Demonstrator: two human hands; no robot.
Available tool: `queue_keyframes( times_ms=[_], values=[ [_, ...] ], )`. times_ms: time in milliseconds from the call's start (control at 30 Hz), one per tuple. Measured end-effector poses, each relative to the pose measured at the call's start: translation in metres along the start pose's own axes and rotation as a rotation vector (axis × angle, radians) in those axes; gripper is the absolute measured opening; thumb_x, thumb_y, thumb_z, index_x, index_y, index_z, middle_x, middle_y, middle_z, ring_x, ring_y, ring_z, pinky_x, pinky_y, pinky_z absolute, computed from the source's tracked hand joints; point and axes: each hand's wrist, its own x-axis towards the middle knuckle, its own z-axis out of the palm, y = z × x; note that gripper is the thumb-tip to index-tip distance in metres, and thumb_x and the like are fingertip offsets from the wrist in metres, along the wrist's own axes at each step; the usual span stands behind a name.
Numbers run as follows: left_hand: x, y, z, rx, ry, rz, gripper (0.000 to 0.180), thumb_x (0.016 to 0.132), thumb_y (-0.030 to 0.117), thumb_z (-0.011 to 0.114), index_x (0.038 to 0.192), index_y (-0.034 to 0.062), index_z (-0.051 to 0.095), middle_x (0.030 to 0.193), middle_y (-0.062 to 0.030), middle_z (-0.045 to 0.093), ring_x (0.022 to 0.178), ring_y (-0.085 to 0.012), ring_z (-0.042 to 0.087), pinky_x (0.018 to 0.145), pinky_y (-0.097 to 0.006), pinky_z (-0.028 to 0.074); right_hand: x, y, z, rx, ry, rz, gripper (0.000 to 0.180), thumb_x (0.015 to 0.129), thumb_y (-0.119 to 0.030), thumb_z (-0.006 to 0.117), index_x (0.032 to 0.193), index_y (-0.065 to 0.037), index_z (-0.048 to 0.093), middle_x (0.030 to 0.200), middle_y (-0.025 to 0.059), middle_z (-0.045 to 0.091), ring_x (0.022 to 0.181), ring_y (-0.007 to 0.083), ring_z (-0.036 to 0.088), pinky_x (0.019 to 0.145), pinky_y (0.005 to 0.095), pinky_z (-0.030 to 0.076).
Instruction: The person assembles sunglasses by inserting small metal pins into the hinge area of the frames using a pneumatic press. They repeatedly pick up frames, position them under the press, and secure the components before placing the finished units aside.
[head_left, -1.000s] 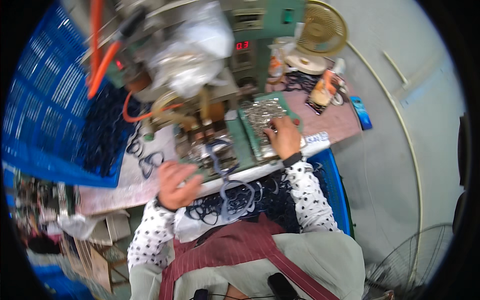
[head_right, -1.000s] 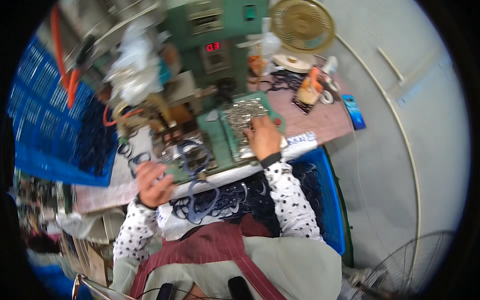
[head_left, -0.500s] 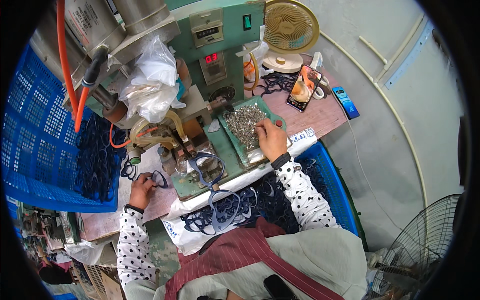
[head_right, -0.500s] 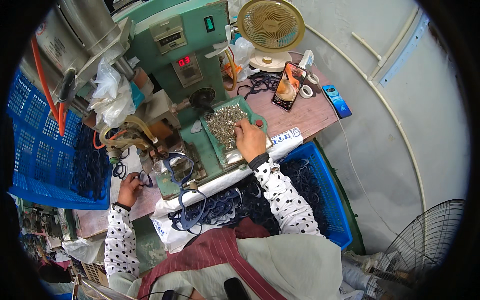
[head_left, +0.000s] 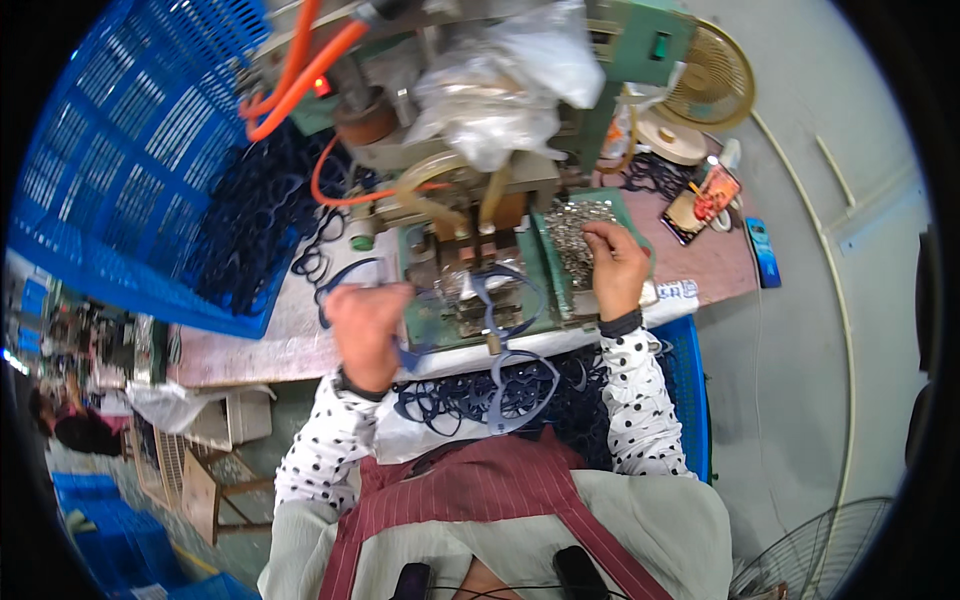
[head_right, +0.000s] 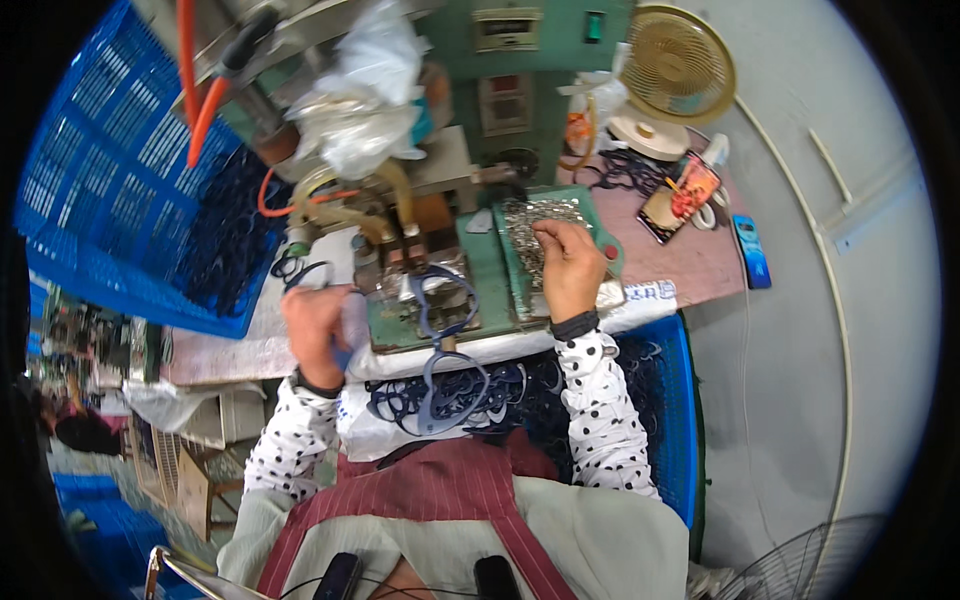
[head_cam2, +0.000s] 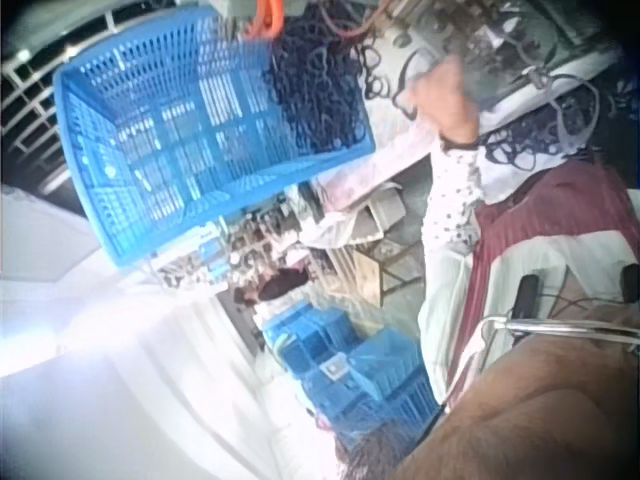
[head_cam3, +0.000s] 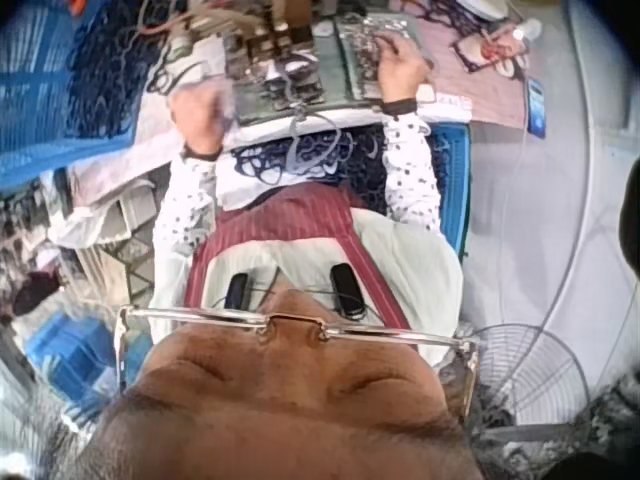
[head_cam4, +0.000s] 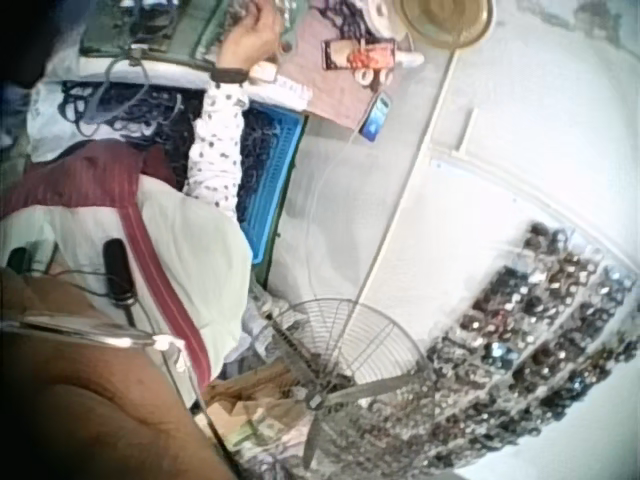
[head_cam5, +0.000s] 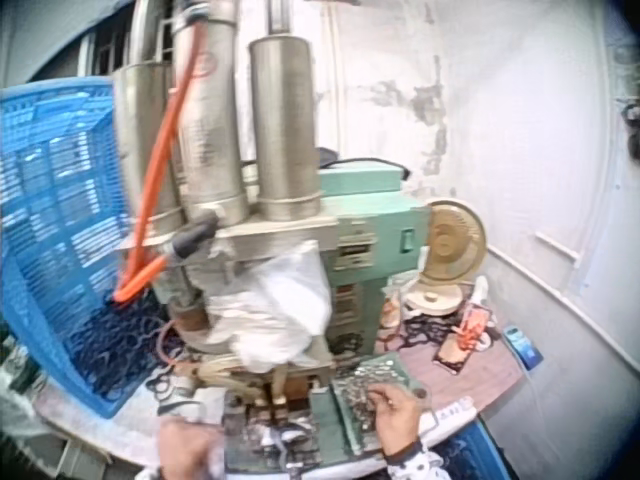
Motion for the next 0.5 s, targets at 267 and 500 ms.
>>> queue_keyframes(
  times_ms=[267,500],
  values=[
    [0.03,0.062,0.025,-0.308,0.051,0.252,0.036,0.075,0.012,0.069,0.111,0.0076,0.065,0.1,-0.0051,0.068,0.087,-0.0193,0.063,0.086,-0.037,0.048,-0.012,-0.099,-0.002,0.381,-0.406,0.113,0.015,0.08,0.002,0.068,0.092,-0.001,0.074,0.087,0.0021,0.067,0.069,0.0055,0.054,0.06,0.0188,0.04],
    [0.022,0.06,0.031,-0.452,-0.013,0.353,0.037,0.078,0.017,0.072,0.112,0.0034,0.066,0.101,-0.009,0.068,0.082,-0.0233,0.063,0.082,-0.039,0.05,-0.013,-0.103,0.02,0.441,-0.382,0.289,0.037,0.074,-0.004,0.075,0.106,-0.001,0.056,0.079,0.0072,0.069,0.059,0.0049,0.053,0.052,0.0217,0.041]
  ],
)
